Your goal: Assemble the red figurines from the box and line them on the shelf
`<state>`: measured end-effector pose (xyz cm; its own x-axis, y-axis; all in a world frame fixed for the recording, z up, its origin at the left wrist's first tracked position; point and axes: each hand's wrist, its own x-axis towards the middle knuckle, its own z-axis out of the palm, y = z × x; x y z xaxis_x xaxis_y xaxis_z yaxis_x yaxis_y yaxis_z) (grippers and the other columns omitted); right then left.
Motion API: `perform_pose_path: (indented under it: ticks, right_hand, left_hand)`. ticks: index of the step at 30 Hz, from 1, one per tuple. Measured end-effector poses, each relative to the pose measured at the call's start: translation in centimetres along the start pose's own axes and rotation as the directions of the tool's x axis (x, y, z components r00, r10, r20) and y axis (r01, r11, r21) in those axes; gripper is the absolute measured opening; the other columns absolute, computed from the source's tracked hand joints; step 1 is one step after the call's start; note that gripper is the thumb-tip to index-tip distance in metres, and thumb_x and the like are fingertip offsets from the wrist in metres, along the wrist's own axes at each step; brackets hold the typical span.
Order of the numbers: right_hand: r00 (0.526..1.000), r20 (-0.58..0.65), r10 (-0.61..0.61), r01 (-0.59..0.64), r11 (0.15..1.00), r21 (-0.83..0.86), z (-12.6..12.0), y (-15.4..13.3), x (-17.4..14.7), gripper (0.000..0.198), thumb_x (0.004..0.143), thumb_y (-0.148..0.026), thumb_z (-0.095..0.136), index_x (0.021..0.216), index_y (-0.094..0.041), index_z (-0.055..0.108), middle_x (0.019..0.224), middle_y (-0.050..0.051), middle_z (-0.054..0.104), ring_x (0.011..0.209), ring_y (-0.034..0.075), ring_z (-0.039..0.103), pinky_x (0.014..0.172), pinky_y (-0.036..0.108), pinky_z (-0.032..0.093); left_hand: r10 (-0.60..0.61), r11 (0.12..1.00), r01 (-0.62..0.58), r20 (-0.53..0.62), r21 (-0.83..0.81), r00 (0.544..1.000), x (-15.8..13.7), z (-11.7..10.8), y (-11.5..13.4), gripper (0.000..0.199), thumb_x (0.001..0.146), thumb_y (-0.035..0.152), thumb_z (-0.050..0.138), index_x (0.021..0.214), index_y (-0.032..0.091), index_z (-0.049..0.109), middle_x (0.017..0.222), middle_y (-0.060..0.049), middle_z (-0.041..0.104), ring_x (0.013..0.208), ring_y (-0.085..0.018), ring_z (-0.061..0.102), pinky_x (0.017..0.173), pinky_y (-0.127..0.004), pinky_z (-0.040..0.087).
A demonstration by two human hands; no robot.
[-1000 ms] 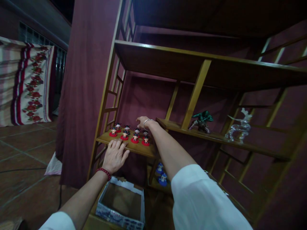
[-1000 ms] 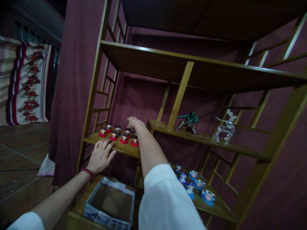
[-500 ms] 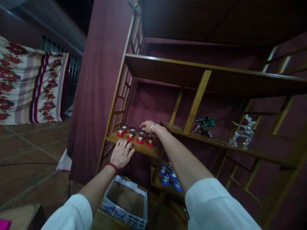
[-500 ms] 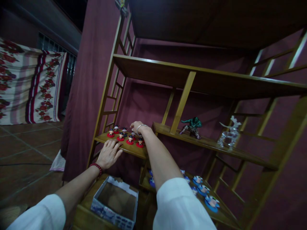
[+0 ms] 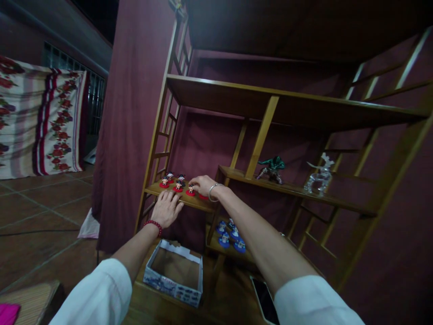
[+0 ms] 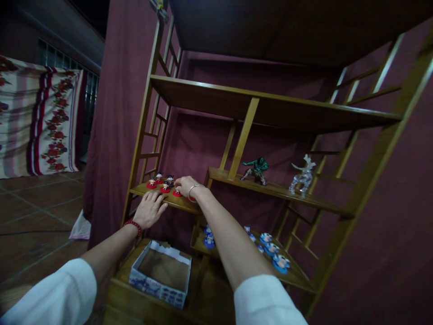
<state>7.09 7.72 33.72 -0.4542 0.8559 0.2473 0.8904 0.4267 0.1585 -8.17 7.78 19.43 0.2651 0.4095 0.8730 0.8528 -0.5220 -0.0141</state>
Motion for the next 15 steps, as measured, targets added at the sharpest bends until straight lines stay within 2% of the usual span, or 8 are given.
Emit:
perform_pose_path:
  ticks: [5, 8, 12, 15]
  right_hand:
    - [0.993, -0.057, -0.104, 0.105, 0.994, 0.021, 2.6, -0.9, -3.9, 0.032, 0.080, -0.019, 0.045, 0.108, -0.020, 0.060, 0.110, 0.005, 0.062, 0.103, 0.016, 0.054, 0.090, 0.024, 0.037]
    - [0.995, -0.071, -0.072, 0.077, 0.995, 0.070, 4.6, -1.2, -6.2, 0.036, 0.078, -0.017, 0.047, 0.113, -0.019, 0.056, 0.111, 0.007, 0.060, 0.106, 0.018, 0.052, 0.092, 0.028, 0.037]
    - [0.992, -0.127, 0.022, -0.009, 0.995, 0.104, 6.8, -1.4, -8.3, 0.053, 0.076, -0.020, 0.051, 0.128, -0.021, 0.040, 0.131, 0.007, 0.044, 0.119, 0.022, 0.038, 0.097, 0.037, 0.033]
    - [0.986, -0.165, 0.032, -0.018, 0.996, 0.086, 8.1, -1.7, -9.0, 0.063, 0.074, -0.021, 0.053, 0.133, -0.018, 0.031, 0.137, 0.008, 0.035, 0.125, 0.022, 0.030, 0.102, 0.038, 0.025]
  left_hand:
    - [-0.011, 0.999, 0.012, -0.024, 0.033, 1.000, -0.1, -0.1, 0.5, 0.034, 0.087, 0.035, 0.032, 0.109, 0.019, 0.052, 0.106, -0.010, 0.055, 0.105, -0.022, 0.047, 0.098, -0.044, 0.027]
    - [-0.010, 0.999, 0.011, -0.021, 0.053, 1.000, -0.2, -0.2, 0.7, 0.034, 0.087, 0.034, 0.032, 0.110, 0.019, 0.052, 0.107, -0.010, 0.055, 0.106, -0.022, 0.047, 0.099, -0.045, 0.026]
    - [-0.004, 0.997, 0.005, -0.005, 0.075, 1.000, -0.3, -0.3, 1.1, 0.036, 0.086, 0.034, 0.032, 0.112, 0.017, 0.052, 0.112, -0.011, 0.055, 0.111, -0.023, 0.045, 0.101, -0.045, 0.024]
    - [-0.033, 0.995, 0.034, -0.008, 0.089, 0.999, -0.6, -0.1, 1.5, 0.038, 0.086, 0.034, 0.033, 0.115, 0.015, 0.050, 0.117, -0.013, 0.053, 0.117, -0.025, 0.040, 0.102, -0.047, 0.022]
